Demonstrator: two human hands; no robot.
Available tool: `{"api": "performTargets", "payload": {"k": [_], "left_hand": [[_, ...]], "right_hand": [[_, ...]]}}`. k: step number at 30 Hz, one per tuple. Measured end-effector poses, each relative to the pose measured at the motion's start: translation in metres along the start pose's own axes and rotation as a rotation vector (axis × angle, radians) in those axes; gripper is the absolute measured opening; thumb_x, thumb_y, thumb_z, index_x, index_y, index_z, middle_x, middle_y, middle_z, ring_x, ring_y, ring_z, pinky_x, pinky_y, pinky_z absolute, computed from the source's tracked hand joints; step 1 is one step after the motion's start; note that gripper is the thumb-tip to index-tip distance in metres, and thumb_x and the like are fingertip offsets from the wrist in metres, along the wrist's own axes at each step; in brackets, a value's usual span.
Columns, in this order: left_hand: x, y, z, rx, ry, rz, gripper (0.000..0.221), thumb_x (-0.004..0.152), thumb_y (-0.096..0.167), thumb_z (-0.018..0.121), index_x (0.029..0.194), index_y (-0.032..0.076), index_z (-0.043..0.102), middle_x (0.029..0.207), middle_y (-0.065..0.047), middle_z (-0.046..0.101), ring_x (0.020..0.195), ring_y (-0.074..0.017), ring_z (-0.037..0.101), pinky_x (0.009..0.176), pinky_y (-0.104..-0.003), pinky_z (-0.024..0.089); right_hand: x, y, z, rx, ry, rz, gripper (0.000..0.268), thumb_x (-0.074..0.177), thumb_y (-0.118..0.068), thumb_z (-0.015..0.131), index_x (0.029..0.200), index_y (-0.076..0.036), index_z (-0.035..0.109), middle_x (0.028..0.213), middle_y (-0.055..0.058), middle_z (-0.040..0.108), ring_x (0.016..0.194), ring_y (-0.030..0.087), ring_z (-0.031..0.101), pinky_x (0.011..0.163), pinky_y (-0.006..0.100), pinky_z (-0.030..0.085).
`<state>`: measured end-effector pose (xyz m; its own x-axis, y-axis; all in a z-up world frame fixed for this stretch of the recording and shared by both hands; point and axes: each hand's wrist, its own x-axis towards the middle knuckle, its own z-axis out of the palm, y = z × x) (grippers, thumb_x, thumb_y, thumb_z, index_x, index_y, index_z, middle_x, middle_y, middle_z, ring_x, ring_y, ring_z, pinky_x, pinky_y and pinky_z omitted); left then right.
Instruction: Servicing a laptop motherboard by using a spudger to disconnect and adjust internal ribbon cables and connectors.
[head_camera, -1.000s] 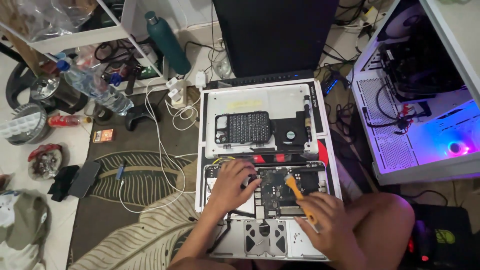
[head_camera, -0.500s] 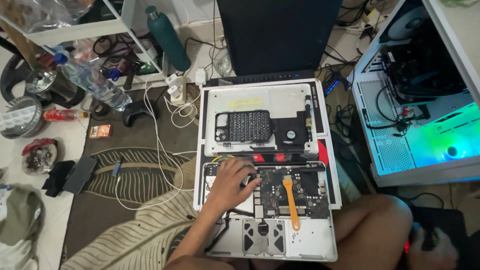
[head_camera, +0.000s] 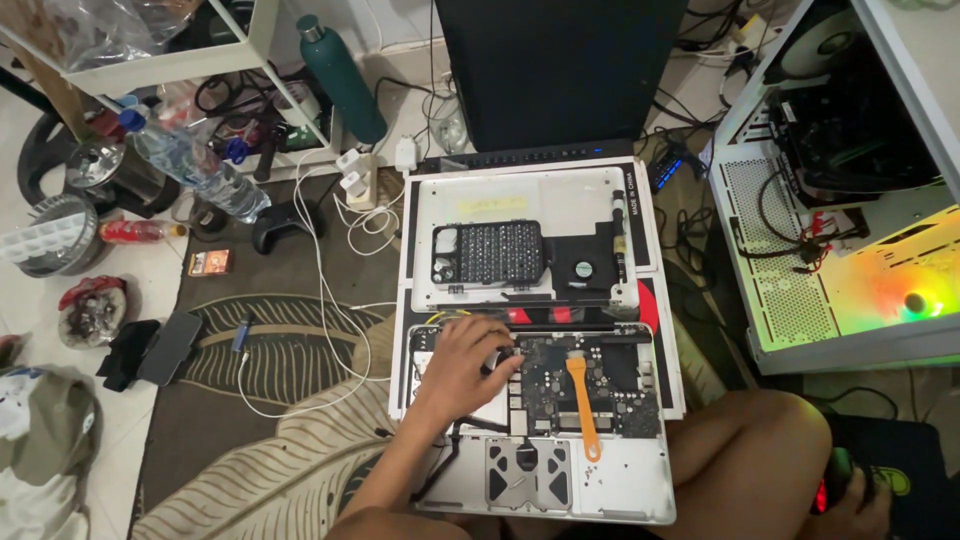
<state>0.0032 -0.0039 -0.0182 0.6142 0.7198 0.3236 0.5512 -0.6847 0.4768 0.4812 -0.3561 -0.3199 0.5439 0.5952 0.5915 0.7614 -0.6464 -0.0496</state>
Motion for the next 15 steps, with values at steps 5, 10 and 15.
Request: {"api": "performTargets", "payload": {"k": [5, 10, 15], "left_hand": [[0.001, 0.001, -0.001, -0.021, 0.044, 0.026, 0.024, 0.092, 0.031, 0.072, 0.101, 0.009, 0.073, 0.115, -0.002, 0.067, 0.115, -0.0213, 0.058, 0.102, -0.038, 0.039], [0.001, 0.001, -0.001, -0.026, 0.024, 0.008, 0.023, 0.092, 0.031, 0.072, 0.101, 0.010, 0.074, 0.115, -0.001, 0.067, 0.116, -0.0212, 0.058, 0.102, -0.038, 0.039], [0.003, 0.002, -0.002, -0.035, 0.068, 0.035, 0.021, 0.089, 0.029, 0.075, 0.098, 0.010, 0.073, 0.113, -0.001, 0.067, 0.114, -0.0213, 0.058, 0.101, -0.038, 0.040]], "right_hand": [[-0.018, 0.020, 0.045, 0.137, 0.078, 0.088, 0.026, 0.122, -0.013, 0.074, 0.141, 0.005, 0.075, 0.140, 0.032, 0.069, 0.111, 0.050, 0.065, 0.099, 0.054, 0.053], [-0.017, 0.014, 0.032, 0.064, 0.164, -0.050, 0.040, 0.105, -0.010, 0.090, 0.142, -0.002, 0.077, 0.147, 0.029, 0.069, 0.115, 0.049, 0.070, 0.098, 0.054, 0.057], [-0.016, 0.020, 0.029, 0.088, 0.079, -0.077, 0.054, 0.100, -0.013, 0.088, 0.151, -0.001, 0.071, 0.150, 0.033, 0.066, 0.112, 0.053, 0.070, 0.092, 0.056, 0.058]]}}
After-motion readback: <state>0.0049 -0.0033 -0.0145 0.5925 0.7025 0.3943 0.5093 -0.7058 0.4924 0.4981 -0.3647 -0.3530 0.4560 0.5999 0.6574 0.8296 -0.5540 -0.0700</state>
